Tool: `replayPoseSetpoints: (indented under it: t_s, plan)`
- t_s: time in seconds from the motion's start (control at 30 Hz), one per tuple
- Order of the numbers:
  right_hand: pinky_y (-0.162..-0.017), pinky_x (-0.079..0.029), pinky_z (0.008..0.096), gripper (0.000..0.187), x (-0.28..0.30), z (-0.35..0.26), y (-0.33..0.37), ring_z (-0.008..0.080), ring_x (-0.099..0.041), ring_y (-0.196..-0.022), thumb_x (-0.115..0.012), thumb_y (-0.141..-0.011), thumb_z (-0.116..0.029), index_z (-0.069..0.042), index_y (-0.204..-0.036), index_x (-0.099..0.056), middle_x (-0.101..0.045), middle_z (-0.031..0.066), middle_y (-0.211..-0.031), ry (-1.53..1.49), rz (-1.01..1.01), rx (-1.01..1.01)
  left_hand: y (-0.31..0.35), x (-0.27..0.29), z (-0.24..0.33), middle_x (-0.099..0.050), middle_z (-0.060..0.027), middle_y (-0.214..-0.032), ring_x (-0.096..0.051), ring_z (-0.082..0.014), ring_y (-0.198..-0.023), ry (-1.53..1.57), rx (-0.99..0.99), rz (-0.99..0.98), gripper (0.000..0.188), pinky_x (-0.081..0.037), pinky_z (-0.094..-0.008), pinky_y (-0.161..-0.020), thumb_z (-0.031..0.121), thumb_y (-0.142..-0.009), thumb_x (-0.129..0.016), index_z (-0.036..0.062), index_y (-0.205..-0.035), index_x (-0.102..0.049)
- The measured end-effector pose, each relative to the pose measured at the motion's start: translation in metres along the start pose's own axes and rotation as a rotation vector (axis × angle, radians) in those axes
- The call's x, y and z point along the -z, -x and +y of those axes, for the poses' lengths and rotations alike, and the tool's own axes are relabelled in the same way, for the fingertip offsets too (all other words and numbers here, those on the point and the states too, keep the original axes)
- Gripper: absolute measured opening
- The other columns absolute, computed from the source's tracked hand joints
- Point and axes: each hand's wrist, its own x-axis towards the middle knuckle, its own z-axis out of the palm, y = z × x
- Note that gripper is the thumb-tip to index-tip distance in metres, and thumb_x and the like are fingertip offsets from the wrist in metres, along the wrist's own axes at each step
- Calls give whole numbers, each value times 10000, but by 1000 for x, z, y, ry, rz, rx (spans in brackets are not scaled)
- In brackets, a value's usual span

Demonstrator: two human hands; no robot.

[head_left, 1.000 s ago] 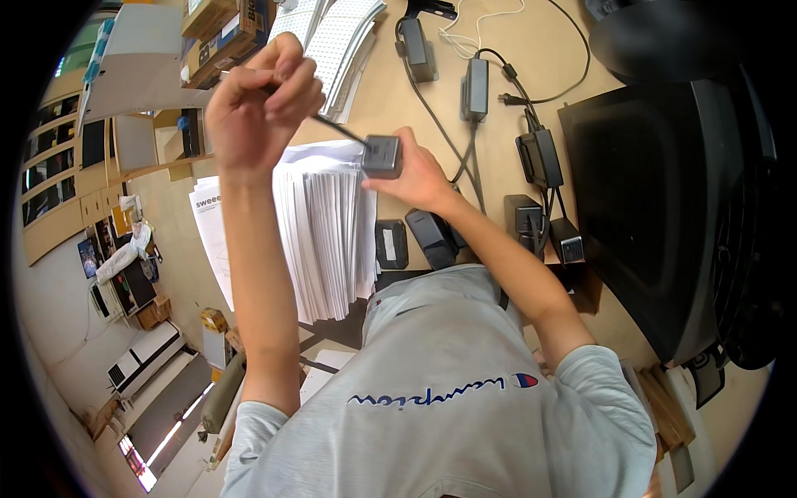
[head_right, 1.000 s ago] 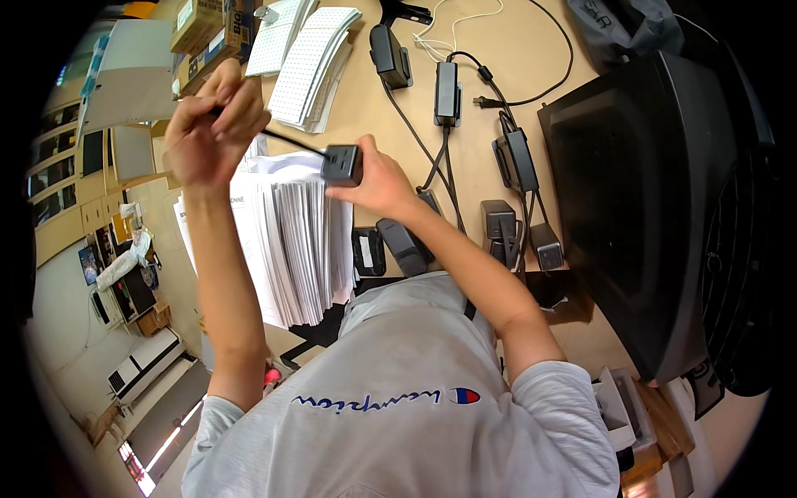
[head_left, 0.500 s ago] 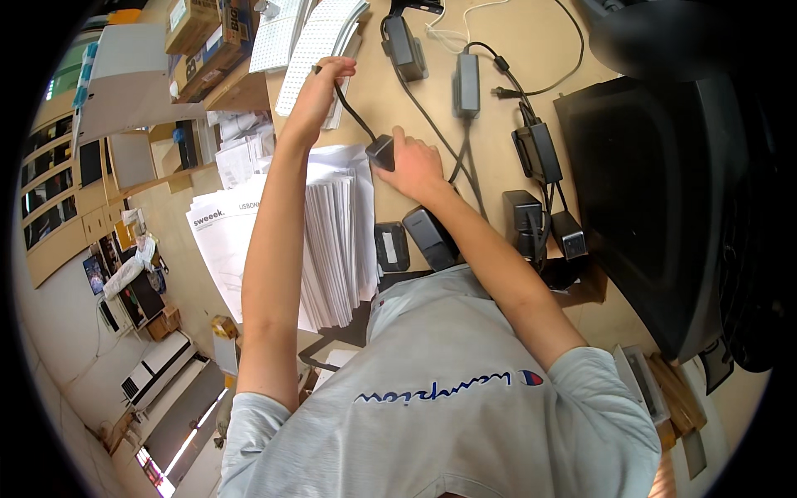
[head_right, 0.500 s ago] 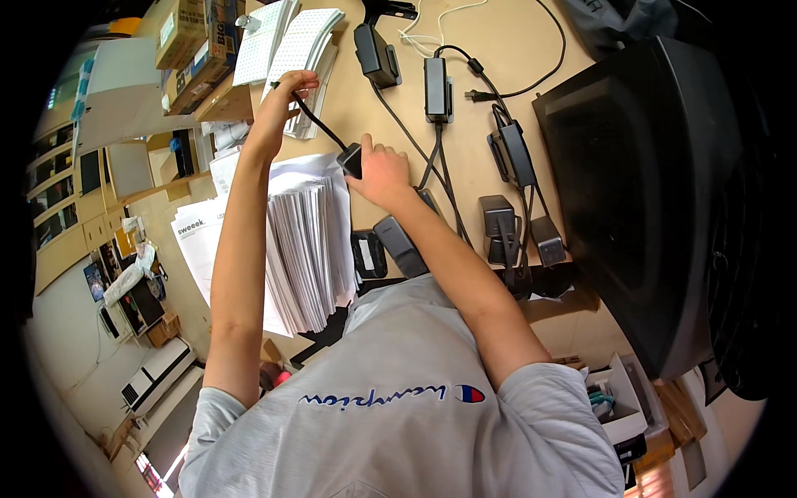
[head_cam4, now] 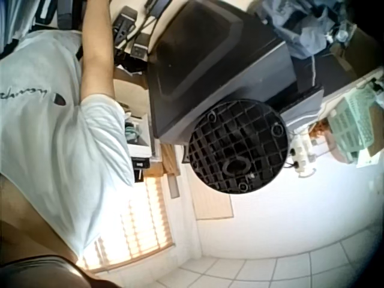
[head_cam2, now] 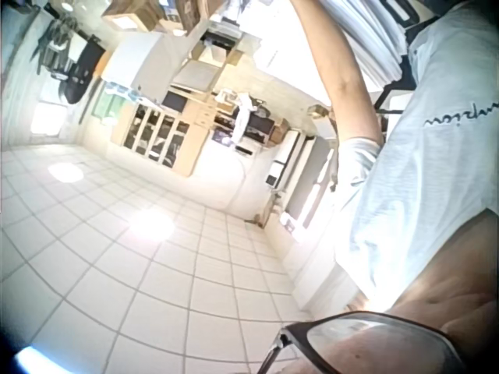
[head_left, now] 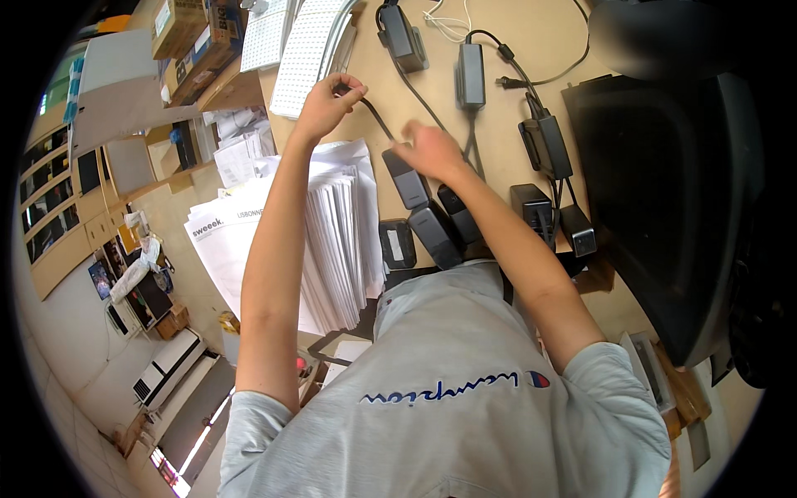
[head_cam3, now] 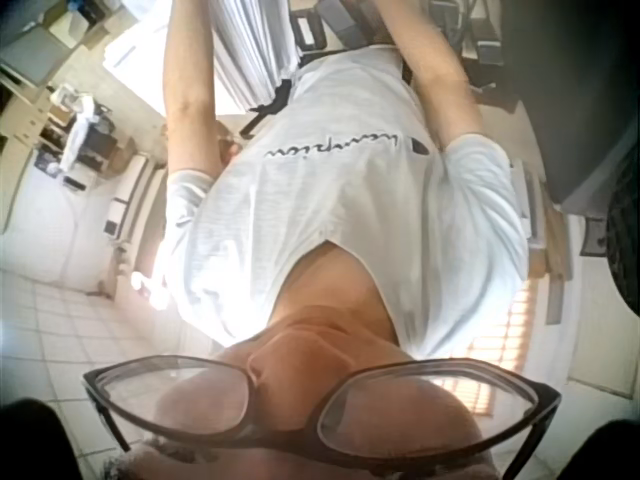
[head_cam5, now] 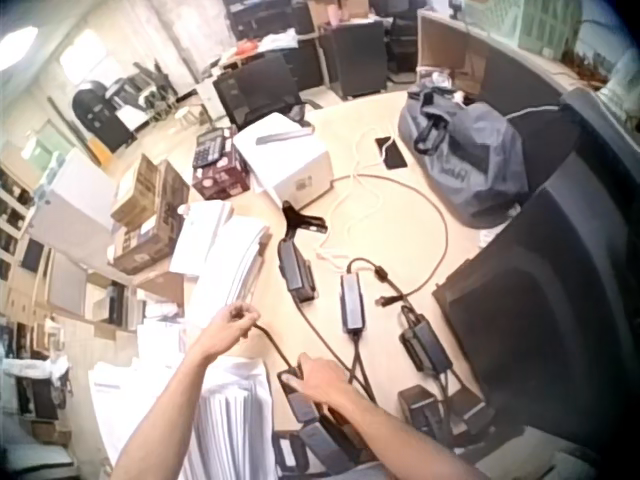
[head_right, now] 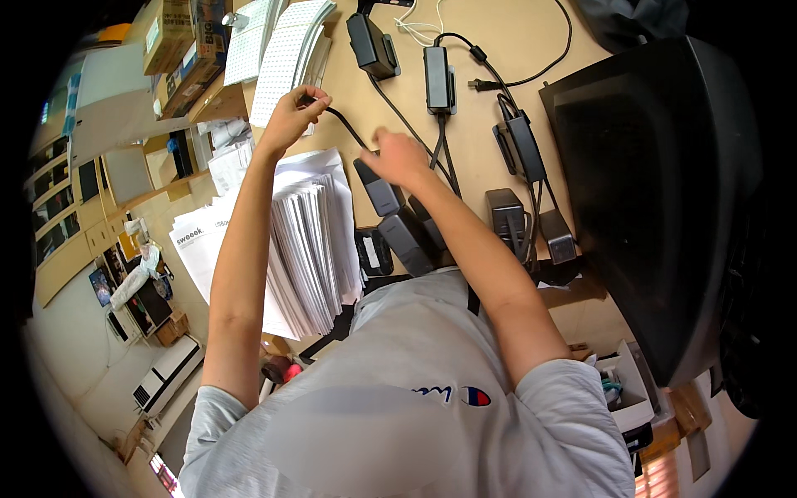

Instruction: The person organizes electronic power blocks and cables by checking their connectors, placing some into a cardboard box on the floor, and arranging others on the table.

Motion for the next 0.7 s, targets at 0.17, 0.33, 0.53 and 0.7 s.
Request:
replayPoseSetpoints:
  t_s: [0.17, 0.33, 0.53, 0.7]
  plan:
    - [-875, -534, 407, 406, -3, -11, -44, 325, -683, -985, -625, -950, -329, -65, -1258, -602, -710, 130, -1054, -601, 467, 318, -15, -18, 12, -664, -19, -781, -595, -75, -742, -79, -114, -113, 309, -447, -234, -667, 339, -978, -693, 33, -935, -682]
    - [-773, -522, 393, 276, -2, -17, -49, 290, -711, -798, -587, -998, -323, -57, -977, -654, -732, 83, -770, -786, 397, 19, -15, -34, 27, -722, -82, -1010, -698, -153, -881, 24, 127, -51, 327, -514, -287, -752, 299, -1009, -640, 7, -1157, -636]
    - [-745, -512, 385, 387, -12, 11, -60, 246, -689, -731, -503, -1016, -392, -46, -936, -657, -728, 103, -792, -602, 475, -250, -38, -44, 35, -683, -173, -1192, -693, -290, -1048, -428, -375, 345, 364, -542, -388, -906, 198, -949, -639, 47, -1279, -618]
    - [-932, -490, 460, 393, -7, 11, -77, 360, -671, -1033, -447, -1026, -386, -93, -1067, -705, -749, 127, -950, -758, 414, -255, -61, -44, 49, -604, -104, -1408, -622, -331, -1222, -755, -555, 328, 458, -502, -401, -1020, 178, -949, -588, 197, -1407, -597]
